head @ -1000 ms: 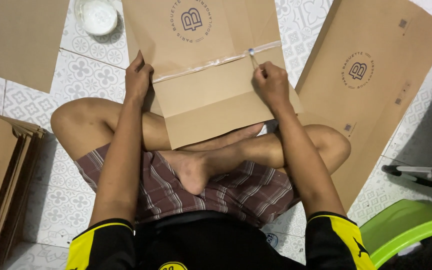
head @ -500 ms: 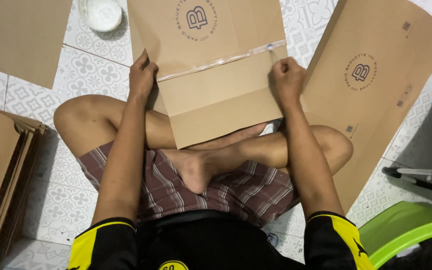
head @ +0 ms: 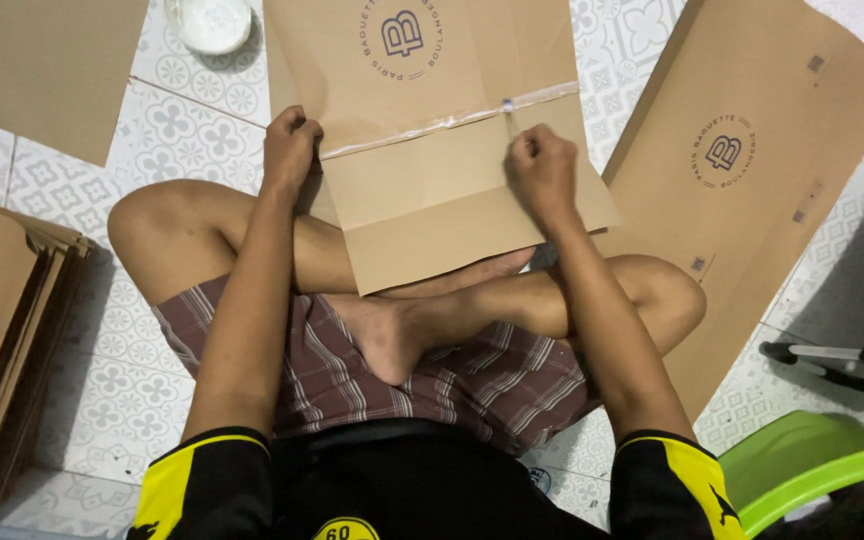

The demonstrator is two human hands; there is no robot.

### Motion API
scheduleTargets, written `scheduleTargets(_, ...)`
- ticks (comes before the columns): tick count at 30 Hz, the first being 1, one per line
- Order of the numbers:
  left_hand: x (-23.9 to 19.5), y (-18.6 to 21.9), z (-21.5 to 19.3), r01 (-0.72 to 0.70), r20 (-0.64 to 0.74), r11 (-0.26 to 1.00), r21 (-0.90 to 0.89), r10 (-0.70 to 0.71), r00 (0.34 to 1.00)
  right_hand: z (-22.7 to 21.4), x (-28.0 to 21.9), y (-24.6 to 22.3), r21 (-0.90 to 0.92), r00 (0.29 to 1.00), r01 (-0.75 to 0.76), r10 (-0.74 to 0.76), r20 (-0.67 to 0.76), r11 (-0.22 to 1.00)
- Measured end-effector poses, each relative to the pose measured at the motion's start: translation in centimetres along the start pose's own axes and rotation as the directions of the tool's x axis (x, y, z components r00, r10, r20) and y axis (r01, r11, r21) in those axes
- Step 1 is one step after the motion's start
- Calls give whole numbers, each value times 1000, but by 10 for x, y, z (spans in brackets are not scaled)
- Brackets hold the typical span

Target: The person sits on the floor and folds a flat brown paper sheet into a bag shape. They use a small brush to apply white adhesive from a container along the fold line, then press the edges together to seal the bag. The finished bag is placed aside, and the person picks up another sheet to repeat the process.

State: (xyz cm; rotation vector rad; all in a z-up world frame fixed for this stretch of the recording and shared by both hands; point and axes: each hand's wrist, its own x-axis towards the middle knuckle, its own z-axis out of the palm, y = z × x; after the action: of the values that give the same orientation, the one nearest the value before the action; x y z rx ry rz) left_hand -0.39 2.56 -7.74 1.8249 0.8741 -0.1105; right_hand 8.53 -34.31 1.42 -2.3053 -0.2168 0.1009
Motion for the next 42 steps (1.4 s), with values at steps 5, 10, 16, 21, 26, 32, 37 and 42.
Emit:
scheduleTargets(5,16,-21,6,-2,37,1000,-21,3,999,18,-13,-22,-31,993,20,-16,120,999)
scheduleTargets(10,-5,6,2,37,38,992,-122,-33,999,8,-7,-30,-14,995,8,-7,103,1000)
scheduleTargets(16,-10,12,5,49,67,982,-183,-37,997,6,-3,-18,-66,998,-32,28,-64,997)
scheduleTargets(21,0,0,10,41,85,978,-205,-24,996,27,-11,-9,-98,999,-35,32,-24,995)
scheduleTargets(26,-46,72,-17,186,139,942,-279,-152,979,42,-24,-26,-141,988,150,-152,-4,979)
scheduleTargets(32,-47,72,-19,208,136,945,-252,-179,974,67,-36,-43,-92,985,168,-171,-24,981)
scheduleTargets(37,-55,82,-23,235,153,921,-312,-195,969,91,-49,-58,-45,993,117,-117,-15,992)
scheduleTargets(42,-58,88,-26,295,175,889,-352,-247,953,107,-56,-71,-30,997,78,-78,-19,997)
